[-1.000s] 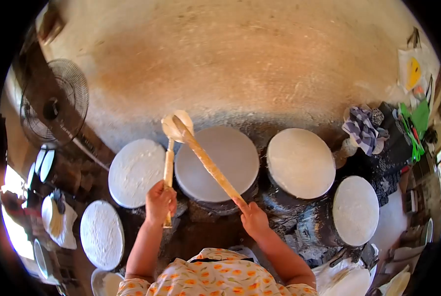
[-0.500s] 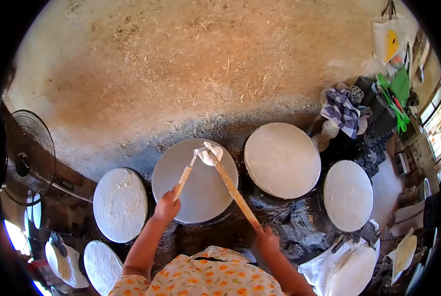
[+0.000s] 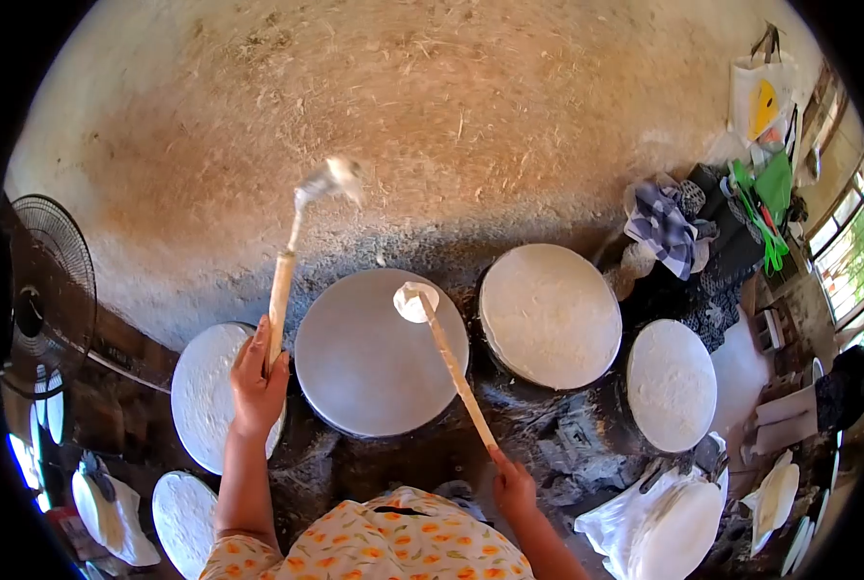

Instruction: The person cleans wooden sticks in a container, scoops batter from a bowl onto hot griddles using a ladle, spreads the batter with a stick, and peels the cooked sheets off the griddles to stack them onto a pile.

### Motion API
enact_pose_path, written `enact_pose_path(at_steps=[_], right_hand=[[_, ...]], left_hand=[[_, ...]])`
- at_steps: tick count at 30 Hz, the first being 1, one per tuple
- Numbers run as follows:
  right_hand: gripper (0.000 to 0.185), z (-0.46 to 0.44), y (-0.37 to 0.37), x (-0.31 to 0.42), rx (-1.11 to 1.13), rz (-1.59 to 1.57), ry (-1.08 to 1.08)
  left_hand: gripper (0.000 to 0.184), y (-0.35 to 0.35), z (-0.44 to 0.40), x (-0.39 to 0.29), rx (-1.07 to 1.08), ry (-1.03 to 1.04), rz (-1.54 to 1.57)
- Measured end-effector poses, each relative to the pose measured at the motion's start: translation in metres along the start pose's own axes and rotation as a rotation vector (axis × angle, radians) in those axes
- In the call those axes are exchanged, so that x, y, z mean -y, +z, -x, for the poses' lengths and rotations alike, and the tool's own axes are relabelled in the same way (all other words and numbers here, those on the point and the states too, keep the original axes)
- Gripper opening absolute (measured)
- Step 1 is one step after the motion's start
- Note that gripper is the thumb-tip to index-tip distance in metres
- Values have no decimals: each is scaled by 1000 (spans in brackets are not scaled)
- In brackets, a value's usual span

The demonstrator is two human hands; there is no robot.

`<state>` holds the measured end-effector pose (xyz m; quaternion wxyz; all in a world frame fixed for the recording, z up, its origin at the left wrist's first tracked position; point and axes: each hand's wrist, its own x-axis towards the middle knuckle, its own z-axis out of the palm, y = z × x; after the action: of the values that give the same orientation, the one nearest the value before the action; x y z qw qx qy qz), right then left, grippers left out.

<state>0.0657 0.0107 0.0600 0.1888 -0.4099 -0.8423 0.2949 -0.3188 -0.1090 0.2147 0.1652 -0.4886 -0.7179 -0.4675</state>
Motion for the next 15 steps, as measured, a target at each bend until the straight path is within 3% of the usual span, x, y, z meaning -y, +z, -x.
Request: enact_pose_path(at_steps=[2, 4, 6, 9, 11, 15], right_hand=[[57, -1, 1, 1, 4, -32, 17], [57, -8, 7, -10, -4, -43, -20], [57, -21, 15, -13, -14, -54, -56], [57, -67, 26, 3, 156, -70, 80], [57, -94, 44, 13, 94, -233, -181], [55, -123, 58, 50, 174, -246, -173]], left_hand=[[52, -3, 12, -3, -15, -113, 133], [48, -9, 23, -6, 42, -527, 715], [46, -13, 31, -9, 60, -609, 746], [49, -11, 55, 3, 203, -809, 839], [49, -7, 72, 11, 232, -867, 862], [48, -9, 87, 8, 317, -964, 869]])
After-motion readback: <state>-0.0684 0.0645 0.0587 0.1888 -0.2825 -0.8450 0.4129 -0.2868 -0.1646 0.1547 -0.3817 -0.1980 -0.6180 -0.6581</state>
